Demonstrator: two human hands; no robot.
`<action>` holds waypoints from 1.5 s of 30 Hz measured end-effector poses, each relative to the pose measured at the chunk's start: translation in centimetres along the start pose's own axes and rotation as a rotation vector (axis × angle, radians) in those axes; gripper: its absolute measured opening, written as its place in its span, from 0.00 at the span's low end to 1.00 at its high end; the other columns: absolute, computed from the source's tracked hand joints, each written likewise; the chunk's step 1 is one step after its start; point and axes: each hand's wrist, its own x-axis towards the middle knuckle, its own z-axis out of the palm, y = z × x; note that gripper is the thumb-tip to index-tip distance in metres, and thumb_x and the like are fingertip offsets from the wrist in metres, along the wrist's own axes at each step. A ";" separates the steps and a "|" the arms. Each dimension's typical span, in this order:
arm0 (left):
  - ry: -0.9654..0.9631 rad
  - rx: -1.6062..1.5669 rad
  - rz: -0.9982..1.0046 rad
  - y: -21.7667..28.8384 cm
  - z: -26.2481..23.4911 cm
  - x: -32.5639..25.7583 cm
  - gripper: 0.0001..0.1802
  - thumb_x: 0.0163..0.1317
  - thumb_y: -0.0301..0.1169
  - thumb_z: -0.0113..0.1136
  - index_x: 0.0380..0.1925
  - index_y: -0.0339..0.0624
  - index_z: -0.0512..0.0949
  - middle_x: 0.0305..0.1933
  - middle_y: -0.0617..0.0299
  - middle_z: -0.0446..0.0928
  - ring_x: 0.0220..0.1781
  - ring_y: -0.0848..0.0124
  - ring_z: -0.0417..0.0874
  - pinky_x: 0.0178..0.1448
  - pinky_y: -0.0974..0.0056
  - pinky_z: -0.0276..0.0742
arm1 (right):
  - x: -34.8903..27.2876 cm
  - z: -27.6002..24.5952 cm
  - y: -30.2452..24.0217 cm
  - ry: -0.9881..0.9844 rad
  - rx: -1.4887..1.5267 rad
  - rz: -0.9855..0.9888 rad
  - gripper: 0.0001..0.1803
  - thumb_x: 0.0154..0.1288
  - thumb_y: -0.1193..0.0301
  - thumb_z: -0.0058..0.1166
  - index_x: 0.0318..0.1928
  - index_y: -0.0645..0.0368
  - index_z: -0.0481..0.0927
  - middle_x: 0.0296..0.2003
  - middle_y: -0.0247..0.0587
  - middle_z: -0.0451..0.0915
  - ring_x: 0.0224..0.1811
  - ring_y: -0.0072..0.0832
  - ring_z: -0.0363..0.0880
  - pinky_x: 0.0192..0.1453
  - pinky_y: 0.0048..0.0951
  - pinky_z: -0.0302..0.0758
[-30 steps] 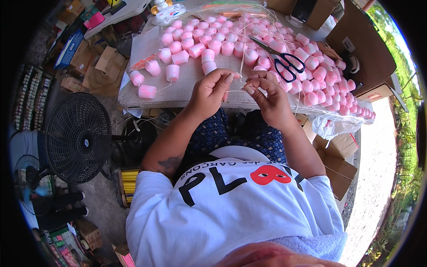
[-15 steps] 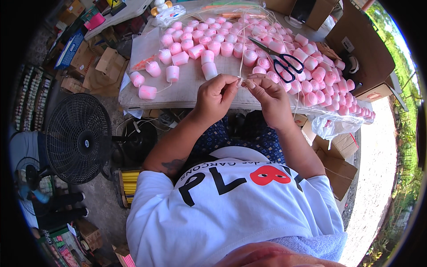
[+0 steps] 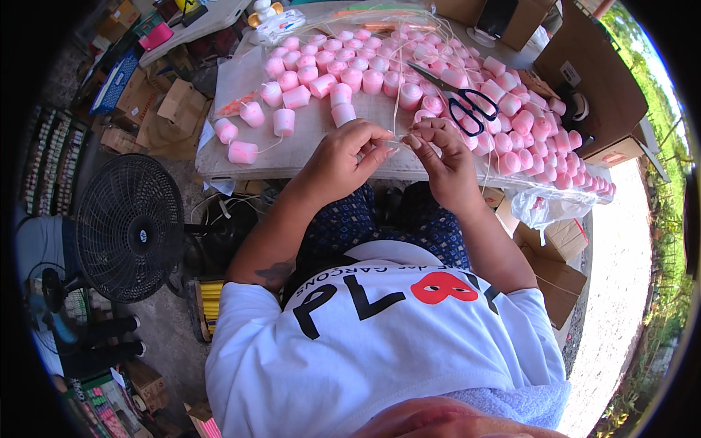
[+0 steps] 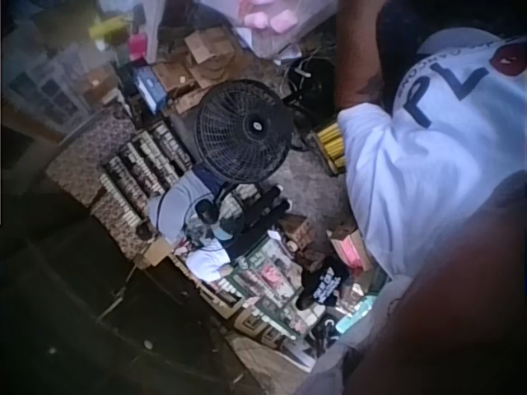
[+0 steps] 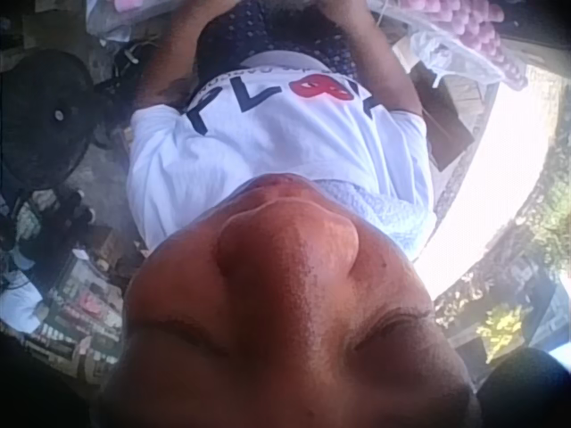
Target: The person threads small pink cylindrical candles onto a string, ties knots between them, and uses scissors to trim excess string. The assembled candle garland is placed on a table alongside many other candles.
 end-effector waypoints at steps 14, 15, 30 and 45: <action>0.223 -0.483 -0.142 -2.1 3.3 -1.2 0.03 0.69 0.25 0.53 0.40 0.38 0.72 0.33 0.67 0.74 0.36 0.83 0.73 0.39 0.74 0.72 | 0.2 1.4 0.3 -0.245 0.252 0.069 0.04 0.66 0.75 0.55 0.39 0.61 0.79 0.38 0.38 0.74 0.47 0.31 0.71 0.54 0.30 0.67; 0.237 -0.516 -0.157 -2.3 3.5 -1.3 0.03 0.69 0.25 0.52 0.40 0.38 0.71 0.34 0.67 0.73 0.36 0.83 0.72 0.40 0.74 0.71 | 0.1 1.7 0.4 -0.206 0.157 -0.007 0.03 0.65 0.75 0.55 0.38 0.61 0.79 0.38 0.39 0.74 0.47 0.32 0.72 0.53 0.30 0.67; 0.331 -0.984 -0.221 -1.6 5.6 -2.2 0.06 0.73 0.31 0.46 0.39 0.41 0.68 0.36 0.65 0.72 0.37 0.80 0.71 0.46 0.72 0.69 | -0.2 2.8 0.0 0.013 -0.335 -0.420 0.10 0.58 0.78 0.56 0.42 0.56 0.77 0.35 0.38 0.75 0.42 0.37 0.72 0.54 0.37 0.62; 0.318 -0.212 -0.123 -1.8 4.7 -1.9 0.08 0.64 0.24 0.59 0.35 0.38 0.68 0.31 0.64 0.72 0.30 0.80 0.72 0.34 0.73 0.70 | -0.2 -0.4 -1.3 -0.316 0.423 0.383 0.12 0.72 0.69 0.49 0.44 0.67 0.77 0.36 0.34 0.80 0.39 0.19 0.76 0.49 0.24 0.73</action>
